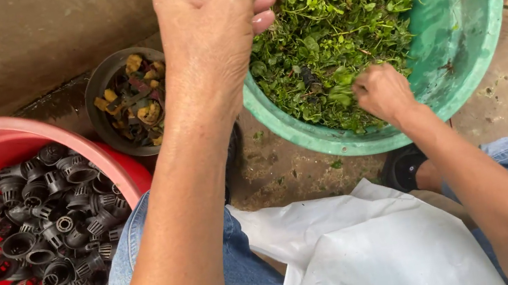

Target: Cleaning and preparing aquatic plants or hydroponic starts for planting by removing dead leaves and cleaning roots.

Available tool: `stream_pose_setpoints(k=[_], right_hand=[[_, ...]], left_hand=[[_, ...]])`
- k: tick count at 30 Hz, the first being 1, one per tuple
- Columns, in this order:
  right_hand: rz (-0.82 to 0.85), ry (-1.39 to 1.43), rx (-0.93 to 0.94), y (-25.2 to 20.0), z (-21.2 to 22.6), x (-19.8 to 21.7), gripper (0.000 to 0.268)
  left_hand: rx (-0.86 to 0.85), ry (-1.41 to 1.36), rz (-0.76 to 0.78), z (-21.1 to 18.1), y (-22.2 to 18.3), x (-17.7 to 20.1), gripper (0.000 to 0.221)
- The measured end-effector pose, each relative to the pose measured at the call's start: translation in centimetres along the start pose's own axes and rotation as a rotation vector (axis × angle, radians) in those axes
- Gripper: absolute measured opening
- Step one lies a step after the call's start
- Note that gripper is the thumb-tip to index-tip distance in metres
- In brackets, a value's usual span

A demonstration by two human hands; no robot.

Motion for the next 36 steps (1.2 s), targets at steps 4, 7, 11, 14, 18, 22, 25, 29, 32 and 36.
stream_pose_setpoints(k=[4,7,11,14,18,22,25,29,32,36], right_hand=[[-0.196,0.219,-0.013,3.6,4.6,1.3,0.015],[-0.003,0.229,-0.141,5.9,7.1,-1.3,0.024],[0.246,0.144,-0.234,7.6,6.8,-2.2,0.047],[0.371,0.157,-0.23,6.7,5.9,-2.0,0.058],[0.251,0.6,-0.332,3.7,1.6,-0.1,0.048],[0.197,1.325,-0.477,0.3,-1.9,3.1,0.038],[0.245,1.541,-0.373,-1.5,-3.4,8.2,0.042],[0.272,1.639,-0.223,-2.8,-2.7,16.5,0.045],[0.291,1.684,-0.164,-3.5,-2.2,20.2,0.044],[0.186,1.458,-0.128,-4.3,-2.6,22.8,0.048]], left_hand=[[0.011,-0.04,0.048,1.6,0.4,-0.9,0.009],[0.037,0.055,-0.015,2.3,0.8,-0.8,0.014],[0.066,0.102,-0.032,2.4,1.0,-0.5,0.019],[0.074,0.122,-0.009,2.1,0.5,0.0,0.022],[0.083,0.176,0.003,2.5,0.0,0.1,0.023],[0.09,0.425,0.022,5.1,-0.7,-0.1,0.021],[0.132,0.643,0.13,7.8,-1.5,-0.9,0.022],[0.058,0.815,0.306,11.3,-2.4,-3.2,0.039],[0.243,0.389,0.445,12.2,-3.4,-6.1,0.075],[0.286,0.212,0.49,12.3,-3.4,-8.2,0.066]])
Point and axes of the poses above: each hand's wrist, its own y-axis towards the middle knuckle, its own x-axis out of the back of the hand, z = x × y, the point moved 5 cm from there along y, towards the middle knuckle, and after that the axes turned 15 degrees about -y, right-handed, at the moved point
